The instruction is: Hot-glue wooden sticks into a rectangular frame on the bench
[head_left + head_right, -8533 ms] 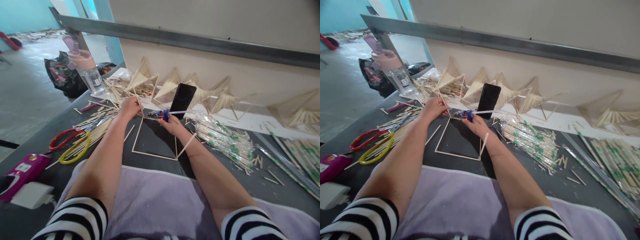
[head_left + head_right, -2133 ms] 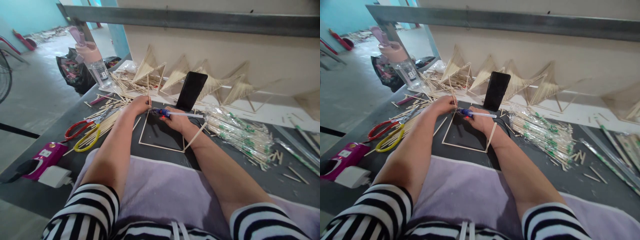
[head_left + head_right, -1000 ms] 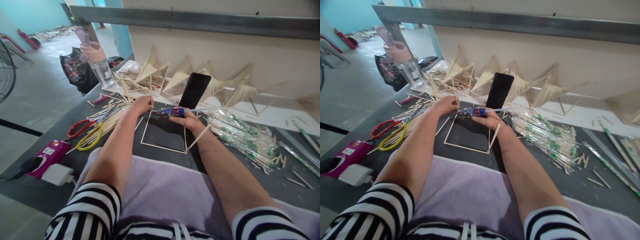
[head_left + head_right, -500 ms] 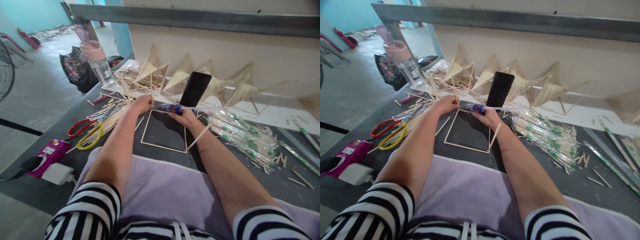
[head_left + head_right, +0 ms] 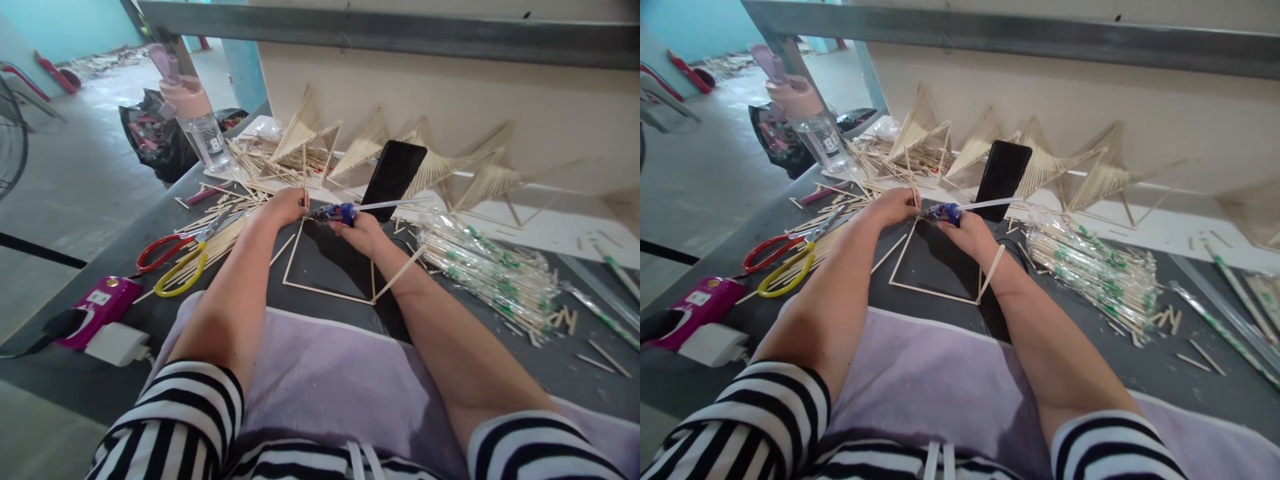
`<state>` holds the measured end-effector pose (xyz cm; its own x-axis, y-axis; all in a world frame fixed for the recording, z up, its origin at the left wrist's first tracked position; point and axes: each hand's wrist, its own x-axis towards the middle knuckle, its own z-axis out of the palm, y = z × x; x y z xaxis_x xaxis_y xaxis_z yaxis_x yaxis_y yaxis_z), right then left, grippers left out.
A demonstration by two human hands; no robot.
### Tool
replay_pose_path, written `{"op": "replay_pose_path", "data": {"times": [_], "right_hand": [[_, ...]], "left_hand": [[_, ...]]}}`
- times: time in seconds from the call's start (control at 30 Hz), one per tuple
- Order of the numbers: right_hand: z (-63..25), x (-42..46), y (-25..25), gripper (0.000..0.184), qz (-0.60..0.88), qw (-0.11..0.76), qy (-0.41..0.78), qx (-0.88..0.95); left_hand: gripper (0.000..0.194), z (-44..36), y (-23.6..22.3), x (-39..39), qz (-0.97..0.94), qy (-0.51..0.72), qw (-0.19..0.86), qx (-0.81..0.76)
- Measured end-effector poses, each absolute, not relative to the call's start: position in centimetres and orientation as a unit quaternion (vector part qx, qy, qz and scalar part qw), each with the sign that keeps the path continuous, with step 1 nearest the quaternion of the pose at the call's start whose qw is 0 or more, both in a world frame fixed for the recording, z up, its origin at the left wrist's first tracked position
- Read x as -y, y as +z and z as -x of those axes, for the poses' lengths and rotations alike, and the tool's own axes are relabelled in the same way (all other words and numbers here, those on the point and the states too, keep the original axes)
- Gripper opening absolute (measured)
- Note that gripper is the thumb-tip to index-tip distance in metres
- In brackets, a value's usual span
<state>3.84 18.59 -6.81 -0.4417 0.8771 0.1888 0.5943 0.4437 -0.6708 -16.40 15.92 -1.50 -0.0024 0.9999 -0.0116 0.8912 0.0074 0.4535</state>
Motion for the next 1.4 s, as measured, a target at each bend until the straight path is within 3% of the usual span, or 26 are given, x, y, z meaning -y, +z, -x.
{"op": "replay_pose_path", "data": {"times": [1.4], "right_hand": [[-3.2, -17.3, -5.4, 0.036, 0.494, 0.274, 0.299, 0.769]], "left_hand": [[0.013, 16.3, -1.4, -16.1, -0.687, 0.143, 0.163, -0.694]]}}
